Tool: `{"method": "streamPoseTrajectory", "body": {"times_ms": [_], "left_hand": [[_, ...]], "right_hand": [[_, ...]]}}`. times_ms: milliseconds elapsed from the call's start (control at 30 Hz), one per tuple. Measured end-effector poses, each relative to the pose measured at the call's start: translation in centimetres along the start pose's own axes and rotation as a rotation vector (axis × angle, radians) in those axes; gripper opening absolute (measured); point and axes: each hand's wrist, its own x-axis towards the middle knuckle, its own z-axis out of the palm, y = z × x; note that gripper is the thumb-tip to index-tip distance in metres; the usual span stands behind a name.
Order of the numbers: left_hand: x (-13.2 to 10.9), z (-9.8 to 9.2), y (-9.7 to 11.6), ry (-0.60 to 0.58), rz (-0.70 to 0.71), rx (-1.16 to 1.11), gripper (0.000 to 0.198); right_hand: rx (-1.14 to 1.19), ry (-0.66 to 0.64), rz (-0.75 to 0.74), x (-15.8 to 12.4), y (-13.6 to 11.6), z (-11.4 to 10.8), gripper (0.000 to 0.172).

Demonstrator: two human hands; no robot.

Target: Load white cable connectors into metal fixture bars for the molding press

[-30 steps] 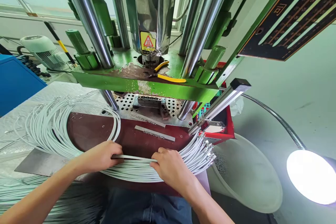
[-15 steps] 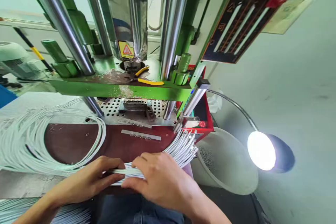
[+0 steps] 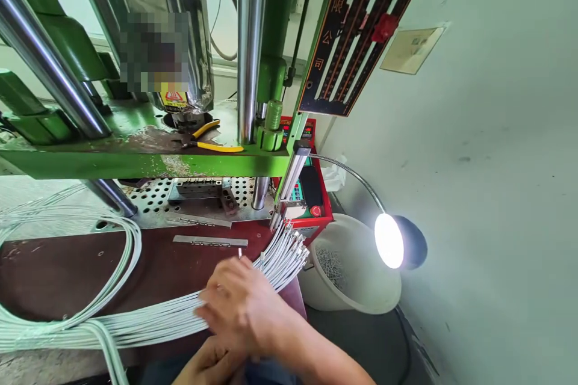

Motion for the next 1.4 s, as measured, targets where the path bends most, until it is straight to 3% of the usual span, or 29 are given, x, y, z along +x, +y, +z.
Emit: {"method": "streamPoseTrajectory", "body": {"times_ms": [67,100,200,267,333,400,467,567,700,733,800,867,967,1033,1133,1267,1400], "left_hand": [[0.3,-0.2,-0.7,-0.068,-0.003,-0.049,0.067],[0.2,-0.4,-1.0,-0.107,-0.007,-0.072,0.069],[0.1,-0.7,-1.3,-0.172,-0.024,-0.169,0.066],[0.3,-0.3,-0.9,-0.160,-0.028,-0.304,0.059],[0.8,0.4,0.2,-0.103,-0.016,-0.472,0.050],[1.3,1.0,1.5,-0.002,0.022,-0.589,0.042],[1.6,1.3,2.6,0.082,0.062,-0.630,0.041],[1.8,1.2,3.5,0.104,0.066,-0.626,0.040],[1.7,0.6,3.7,0.130,0.098,-0.616,0.035],[1.6,0.3,3.7,0.152,0.111,-0.616,0.033],[1.3,-0.5,3.9,0.218,0.136,-0.615,0.028],[0.9,-1.4,4.1,0.293,0.159,-0.608,0.027],[0.2,-2.4,4.2,0.377,0.188,-0.579,0.027],[-0.2,-2.7,4.2,0.415,0.206,-0.556,0.027],[-0.4,-2.9,4.2,0.447,0.220,-0.561,0.030],[-0.2,-3.0,4.5,0.466,0.224,-0.586,0.031],[0.1,-2.8,4.7,0.500,0.214,-0.511,0.031]], "right_hand": [[0.209,0.144,0.167,0.5,2.1,-1.8,0.027],[0.335,0.151,0.271,0.5,3.1,-2.5,0.032],[0.747,-0.058,0.460,0.4,5.0,-3.0,0.049],[0.957,-0.232,0.462,0.2,5.1,-2.3,0.056],[1.022,-0.374,0.433,0.2,4.7,-1.5,0.057],[0.930,-0.476,0.400,0.2,4.2,-1.2,0.052],[0.749,-0.491,0.399,0.4,4.0,-1.5,0.043],[0.547,-0.433,0.405,0.5,4.0,-2.1,0.035],[0.579,-0.604,0.272,1.0,4.2,-1.9,0.034],[0.598,-0.578,0.292,1.4,4.4,-1.6,0.036],[0.551,-0.397,0.390,2.6,4.8,-0.5,0.037],[0.333,-0.229,0.453,4.2,5.3,1.1,0.033],[-0.091,-0.268,0.436,6.4,6.0,4.0,0.027],[-0.208,-0.340,0.410,7.2,6.3,5.6,0.024],[-0.215,-0.363,0.385,7.5,6.6,6.8,0.017],[-0.161,-0.336,0.382,6.6,6.9,5.6,0.024],[0.332,-0.157,0.486,5.6,6.8,3.7,0.035]]}}
